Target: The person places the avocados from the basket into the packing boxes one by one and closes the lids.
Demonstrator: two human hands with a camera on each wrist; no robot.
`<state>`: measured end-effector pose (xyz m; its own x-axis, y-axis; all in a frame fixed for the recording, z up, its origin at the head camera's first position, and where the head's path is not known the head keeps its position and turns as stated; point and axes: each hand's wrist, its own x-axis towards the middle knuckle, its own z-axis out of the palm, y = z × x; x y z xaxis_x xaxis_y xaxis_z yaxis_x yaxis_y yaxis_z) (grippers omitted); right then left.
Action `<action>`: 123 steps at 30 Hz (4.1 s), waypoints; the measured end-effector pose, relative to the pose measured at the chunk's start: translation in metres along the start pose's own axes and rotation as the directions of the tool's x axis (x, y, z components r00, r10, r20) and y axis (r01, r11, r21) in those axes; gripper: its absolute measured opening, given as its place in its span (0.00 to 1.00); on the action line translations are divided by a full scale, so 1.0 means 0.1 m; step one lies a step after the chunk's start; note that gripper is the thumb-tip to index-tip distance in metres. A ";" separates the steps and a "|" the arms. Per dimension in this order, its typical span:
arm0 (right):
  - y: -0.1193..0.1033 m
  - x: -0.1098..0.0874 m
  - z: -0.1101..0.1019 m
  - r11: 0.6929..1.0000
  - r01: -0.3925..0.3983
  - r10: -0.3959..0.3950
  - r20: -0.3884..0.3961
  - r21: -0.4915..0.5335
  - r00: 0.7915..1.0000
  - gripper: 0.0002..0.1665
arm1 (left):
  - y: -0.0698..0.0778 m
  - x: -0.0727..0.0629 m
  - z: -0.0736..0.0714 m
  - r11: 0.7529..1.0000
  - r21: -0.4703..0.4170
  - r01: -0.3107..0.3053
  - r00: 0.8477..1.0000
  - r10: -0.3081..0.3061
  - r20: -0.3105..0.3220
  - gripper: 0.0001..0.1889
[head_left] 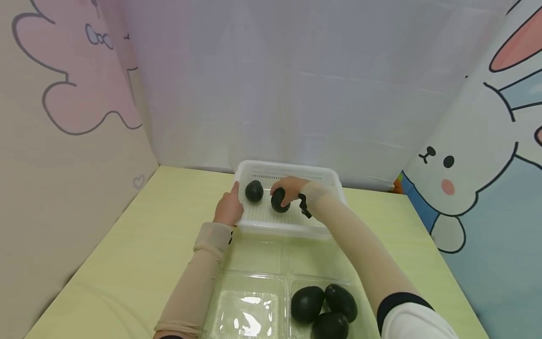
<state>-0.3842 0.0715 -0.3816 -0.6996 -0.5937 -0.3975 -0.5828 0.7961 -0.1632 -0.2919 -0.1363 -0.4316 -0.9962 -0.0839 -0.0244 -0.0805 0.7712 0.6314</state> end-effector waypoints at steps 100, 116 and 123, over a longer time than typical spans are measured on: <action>-0.55 -1.01 -0.30 0.888 0.442 -0.459 -0.196 -0.127 0.866 0.29 | 0.01 0.00 0.01 0.998 0.053 -0.023 1.000 0.023 -0.002 0.37; -0.74 -1.22 -0.26 0.855 0.481 -0.514 -0.206 -0.194 0.833 0.28 | 0.01 -0.02 -0.03 0.999 0.039 -0.027 1.000 0.027 -0.002 0.38; -0.80 -1.26 -0.21 0.825 0.520 -0.560 -0.198 -0.220 0.804 0.27 | 0.00 0.00 -0.03 0.999 0.035 -0.013 1.000 0.013 0.009 0.38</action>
<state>-0.2577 0.0805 -0.2995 -0.3182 -0.9467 -0.0494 -0.9359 0.3220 -0.1427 -0.2913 -0.1379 -0.4294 -0.9974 -0.0685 -0.0228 -0.0684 0.7938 0.6043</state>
